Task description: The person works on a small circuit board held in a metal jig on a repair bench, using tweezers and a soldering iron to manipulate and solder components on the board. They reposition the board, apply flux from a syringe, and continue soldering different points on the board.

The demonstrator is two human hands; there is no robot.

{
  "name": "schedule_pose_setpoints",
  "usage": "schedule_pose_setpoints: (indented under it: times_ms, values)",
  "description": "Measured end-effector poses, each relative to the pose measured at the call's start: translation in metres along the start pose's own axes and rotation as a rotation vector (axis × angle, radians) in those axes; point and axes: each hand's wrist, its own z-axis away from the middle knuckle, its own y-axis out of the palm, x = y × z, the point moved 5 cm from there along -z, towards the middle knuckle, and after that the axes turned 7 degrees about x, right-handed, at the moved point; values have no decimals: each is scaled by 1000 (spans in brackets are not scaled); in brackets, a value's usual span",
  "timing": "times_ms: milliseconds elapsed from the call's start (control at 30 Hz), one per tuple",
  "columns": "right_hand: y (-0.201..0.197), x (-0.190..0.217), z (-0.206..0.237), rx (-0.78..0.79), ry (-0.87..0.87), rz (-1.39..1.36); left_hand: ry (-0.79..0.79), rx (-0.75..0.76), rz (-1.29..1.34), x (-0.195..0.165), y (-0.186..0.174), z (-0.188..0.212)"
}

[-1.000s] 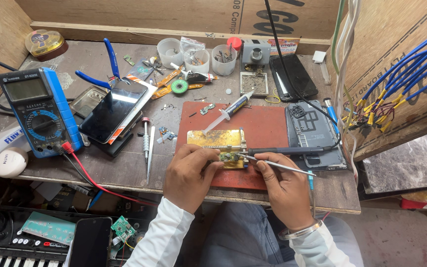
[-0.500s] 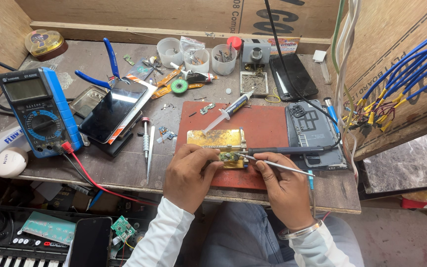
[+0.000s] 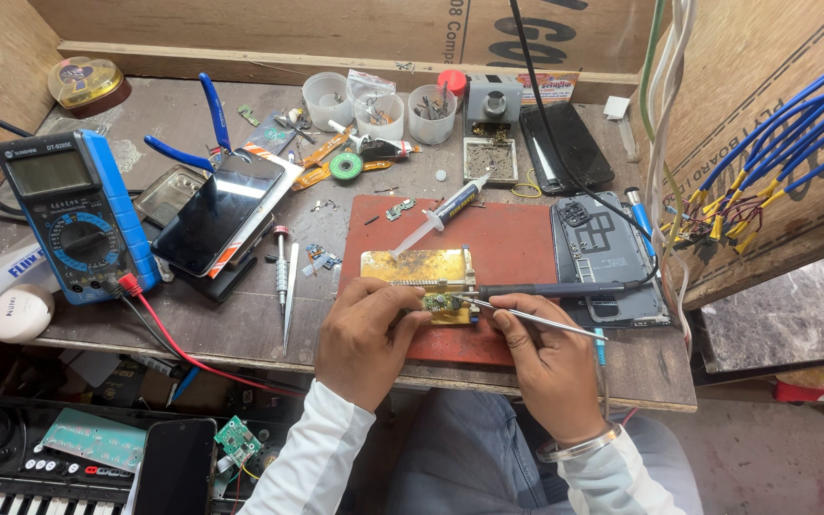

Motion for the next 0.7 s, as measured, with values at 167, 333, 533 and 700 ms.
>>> schedule_pose_setpoints:
  times_ms: [167, 333, 533, 700]
  values:
    - [0, 0, 0, -7, -10, 23, 2, 1, 4, 0, 0, 0]
    - [-1, -1, 1, -21, 14, 27, 5, 2, 7, 0, 0, 0]
    - [0, -1, 1, -18, 8, -16, -4, 5, 11, 0, 0, 1]
    - [0, -1, 1, -15, 13, -40, 5, 0, 11, 0, 0, 1]
